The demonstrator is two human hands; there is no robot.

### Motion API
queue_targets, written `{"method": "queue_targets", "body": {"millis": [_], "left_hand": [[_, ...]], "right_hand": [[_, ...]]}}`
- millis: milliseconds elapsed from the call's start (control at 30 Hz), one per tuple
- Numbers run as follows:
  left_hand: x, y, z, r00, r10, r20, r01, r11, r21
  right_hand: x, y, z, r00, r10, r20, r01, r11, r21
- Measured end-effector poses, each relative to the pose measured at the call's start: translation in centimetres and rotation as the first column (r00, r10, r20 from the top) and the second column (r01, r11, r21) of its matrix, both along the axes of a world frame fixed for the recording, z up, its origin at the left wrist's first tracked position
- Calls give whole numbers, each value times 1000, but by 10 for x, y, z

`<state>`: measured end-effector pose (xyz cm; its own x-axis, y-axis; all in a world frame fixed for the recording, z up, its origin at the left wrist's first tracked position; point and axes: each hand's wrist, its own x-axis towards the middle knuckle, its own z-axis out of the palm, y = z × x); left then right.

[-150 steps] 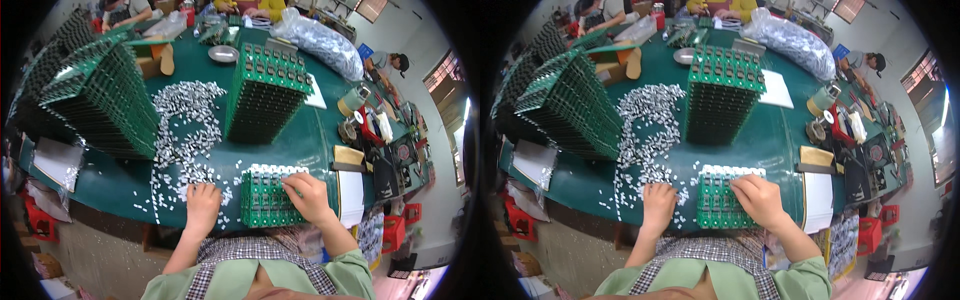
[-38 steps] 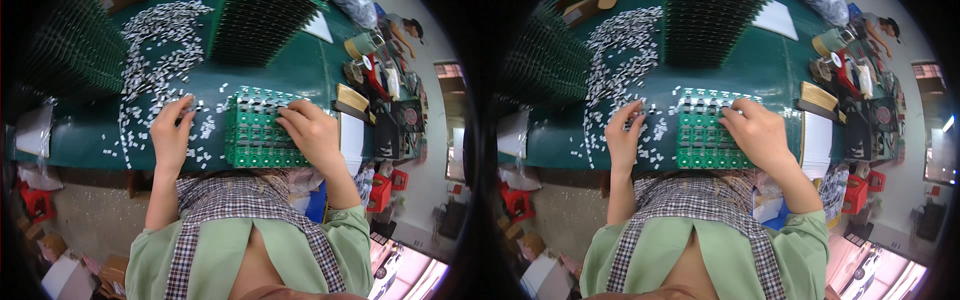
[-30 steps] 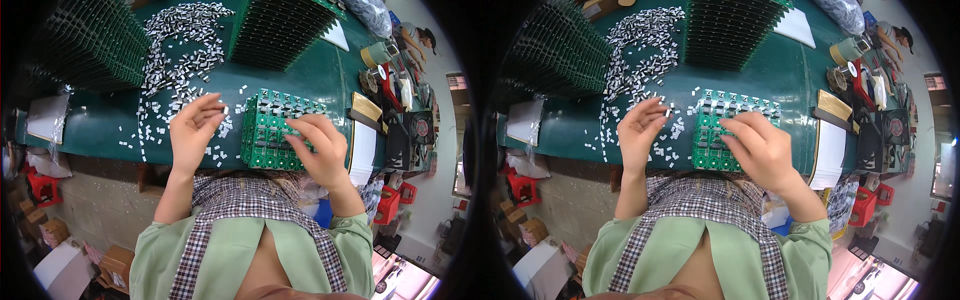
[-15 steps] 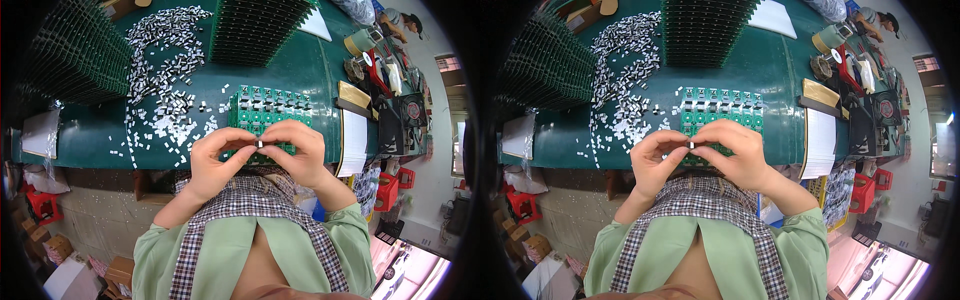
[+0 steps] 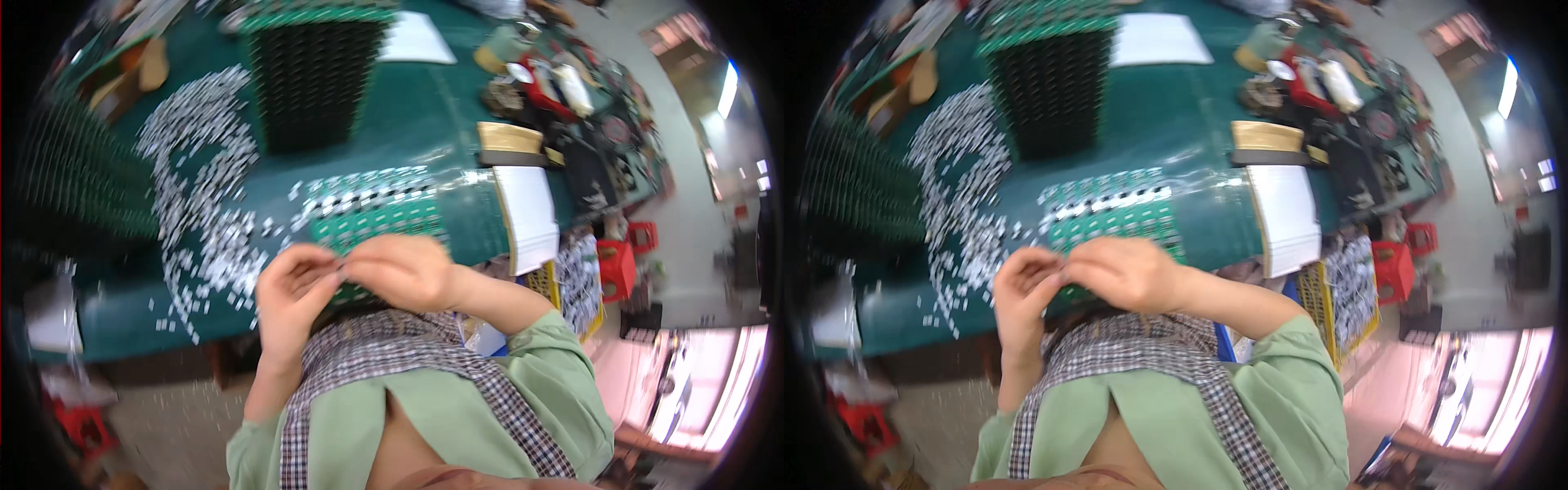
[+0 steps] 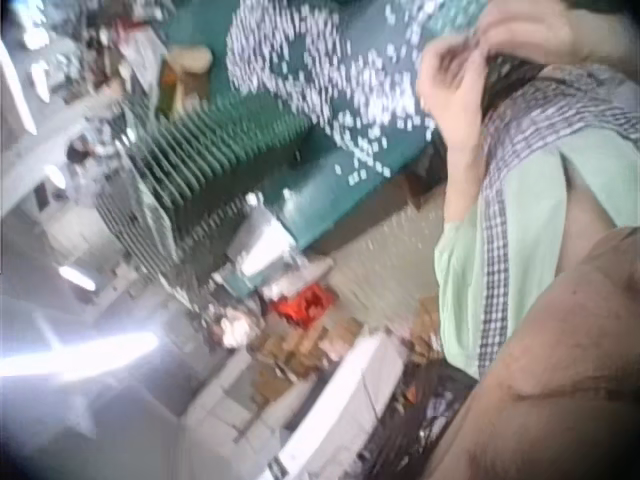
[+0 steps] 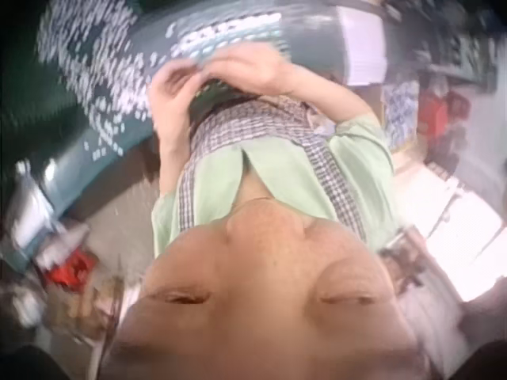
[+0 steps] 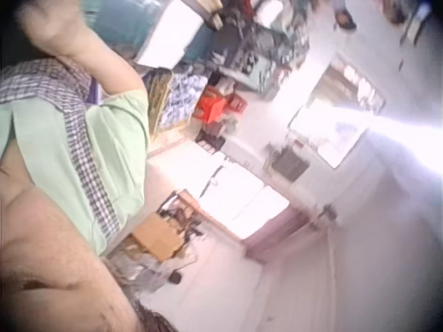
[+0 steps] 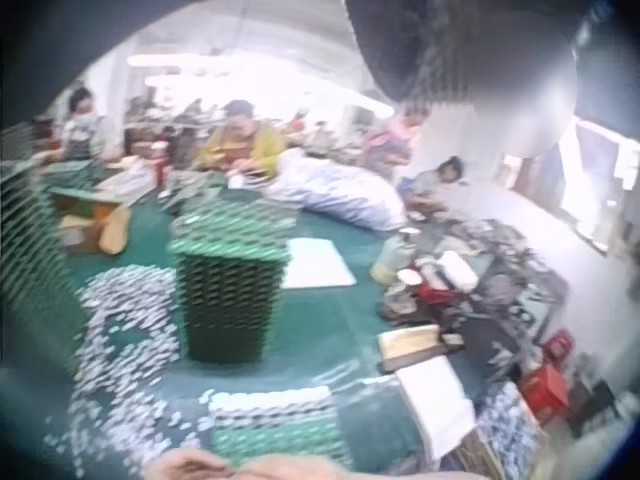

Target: The person assembles printed circuit boards by peeling backing off small electronic components, inserting them into slots on the circuit boards by hand, and stacking the completed boards onto a pile.

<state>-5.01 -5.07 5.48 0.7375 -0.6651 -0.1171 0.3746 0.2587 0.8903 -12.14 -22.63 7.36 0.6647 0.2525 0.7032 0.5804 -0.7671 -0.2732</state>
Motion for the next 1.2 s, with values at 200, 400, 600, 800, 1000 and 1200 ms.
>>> {"method": "queue_targets", "body": {"millis": [200, 400, 600, 800, 1000, 1200], "left_hand": [[0, 7, 6, 994, 18, 105, -6, 994, -109], [0, 3, 8, 991, 21, 134, -1, 988, -152], [-9, 4, 7, 962, 130, 239, -103, 987, -123], [-18, 5, -5, 713, 343, 611, -286, 939, -192], [-17, 9, -7, 714, 338, 614, -305, 938, -162], [-10, -5, 2, 674, 215, 707, -190, 975, -116]], "right_hand": [[2, 0, 8, 990, 101, 96, -94, 992, -82], [3, -1, 9, 972, 162, 173, -149, 985, -86], [-2, 6, 17, 997, 77, 21, -80, 969, 236], [-7, 13, 25, 972, 165, -167, -61, 865, 498], [-4, 15, 26, 968, 144, -204, -31, 880, 474], [-10, 7, 24, 950, 77, -303, 57, 910, 412]]}}
